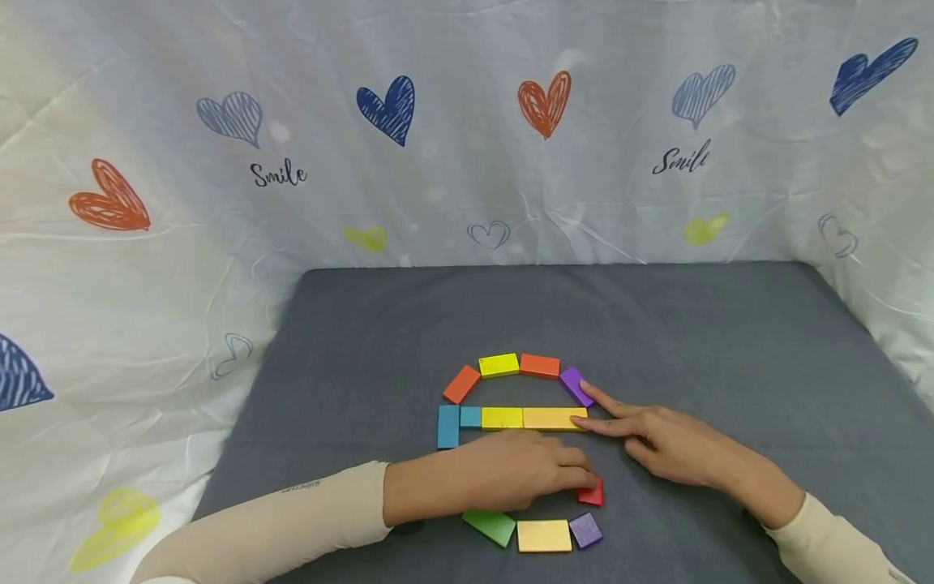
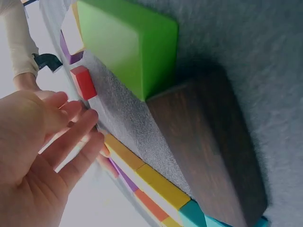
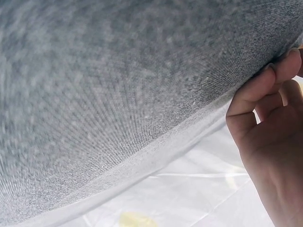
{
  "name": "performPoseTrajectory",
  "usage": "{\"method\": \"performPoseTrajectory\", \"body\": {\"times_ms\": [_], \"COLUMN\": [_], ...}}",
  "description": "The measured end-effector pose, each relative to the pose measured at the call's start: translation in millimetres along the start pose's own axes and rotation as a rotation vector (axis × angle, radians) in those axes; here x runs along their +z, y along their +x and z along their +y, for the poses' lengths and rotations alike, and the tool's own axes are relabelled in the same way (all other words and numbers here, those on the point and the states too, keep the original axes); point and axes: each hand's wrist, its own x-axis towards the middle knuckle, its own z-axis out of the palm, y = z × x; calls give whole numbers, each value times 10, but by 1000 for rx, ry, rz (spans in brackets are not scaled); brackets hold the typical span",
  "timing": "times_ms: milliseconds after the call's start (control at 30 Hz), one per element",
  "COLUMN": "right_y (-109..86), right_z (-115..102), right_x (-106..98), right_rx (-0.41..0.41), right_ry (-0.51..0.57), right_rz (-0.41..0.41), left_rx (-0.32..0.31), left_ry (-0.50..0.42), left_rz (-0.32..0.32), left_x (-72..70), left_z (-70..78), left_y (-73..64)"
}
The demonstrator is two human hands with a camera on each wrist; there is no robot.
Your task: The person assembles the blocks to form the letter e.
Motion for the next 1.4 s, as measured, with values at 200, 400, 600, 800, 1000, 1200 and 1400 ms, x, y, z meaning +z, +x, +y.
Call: {"method": "performPoseTrajectory", "body": {"times_ms": [200, 400, 600, 800, 1000, 1200, 1400], "right_y": [5, 16, 19, 22, 38, 58, 52], "right_z": [-3, 5, 8, 10, 16, 26, 44], "right_x": [-5, 9, 6, 9, 14, 2, 5], "right_rx": [2, -6, -6, -5, -14, -19, -17], "right_ry": [-16, -1, 3, 7, -13, -2, -4], "right_rz": [3, 3, 5, 6, 11, 2, -4], "left_rx": [1, 12, 16, 18, 8, -5, -15], "left_ry": [118, 90, 62, 56, 57, 67, 50], "left_rz": [-56, -71, -94, -122, -130, -142, -95], "left_x": [22, 49, 49, 41, 48, 43, 27], "left_z": [32, 38, 43, 40, 43, 41, 41], "left_y": [-58, -48, -28, -8, -19, -21, -46]}}
